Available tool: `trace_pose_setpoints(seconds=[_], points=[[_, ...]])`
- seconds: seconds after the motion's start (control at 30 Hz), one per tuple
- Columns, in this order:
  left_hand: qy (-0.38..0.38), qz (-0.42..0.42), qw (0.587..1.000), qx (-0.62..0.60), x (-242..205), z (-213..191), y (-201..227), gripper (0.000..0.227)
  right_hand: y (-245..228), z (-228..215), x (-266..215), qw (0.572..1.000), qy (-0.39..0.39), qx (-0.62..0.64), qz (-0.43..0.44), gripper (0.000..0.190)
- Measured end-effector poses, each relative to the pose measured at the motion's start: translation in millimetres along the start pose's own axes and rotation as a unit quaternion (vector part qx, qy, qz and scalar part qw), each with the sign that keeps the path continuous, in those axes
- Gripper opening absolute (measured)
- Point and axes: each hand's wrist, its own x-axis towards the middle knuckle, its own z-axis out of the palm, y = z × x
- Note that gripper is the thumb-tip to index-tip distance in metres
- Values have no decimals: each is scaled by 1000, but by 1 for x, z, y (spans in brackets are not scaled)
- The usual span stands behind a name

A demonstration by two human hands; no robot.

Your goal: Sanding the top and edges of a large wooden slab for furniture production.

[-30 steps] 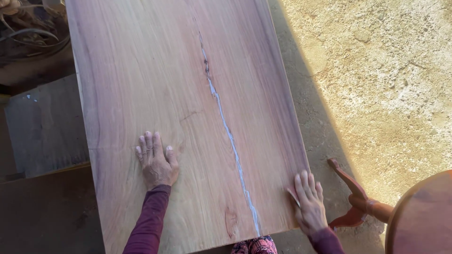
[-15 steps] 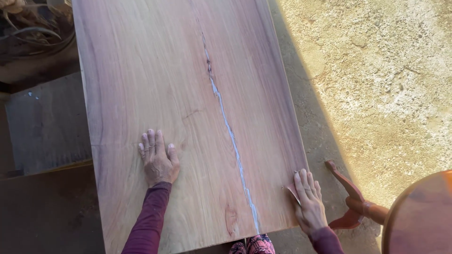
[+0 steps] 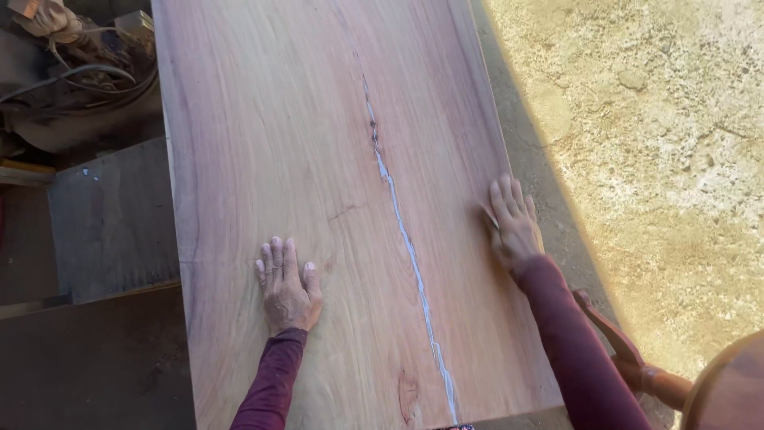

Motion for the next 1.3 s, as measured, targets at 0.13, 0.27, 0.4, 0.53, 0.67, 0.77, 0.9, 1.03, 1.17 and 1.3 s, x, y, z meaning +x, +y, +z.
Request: trace_pose_setpoints(seconds=[0.13,0.27,0.4,0.53,0.67,0.77,0.9,1.03,1.17,1.3], points=[[-7,-14,1000,-2,1,-4,3,61,-24,-2,-109,1000,-18,-21,6,75],[-11,-8,1000,7,8,-5,7,62,-17,6,-71,999,-16,-45,24,71],[-25,-8,999,19,5,-5,5,63,14,21,82,998,-18,-49,-18,63],[-27,-17,999,19,6,-7,7,63,13,28,169,999,-37,-32,7,60],[-19,-13,1000,5,9,-9,6,63,-24,27,100,997,-8,-69,-26,65],[-26,-19,999,-5,7,-11,6,63,-58,35,-29,998,-28,-42,-36,65],[-25,-16,1000,-9,8,-9,6,64,-75,53,-87,1000,-21,10,-17,64],[-21,-11,1000,-3,7,-6,5,64,-81,68,23,998,21,-4,-67,59],[-9,-9,1000,-6,6,-5,3,62,-92,67,111,998,-16,-18,-65,60],[-4,-14,1000,-17,2,-2,0,61,-103,69,57,996,-15,-16,-82,65]])
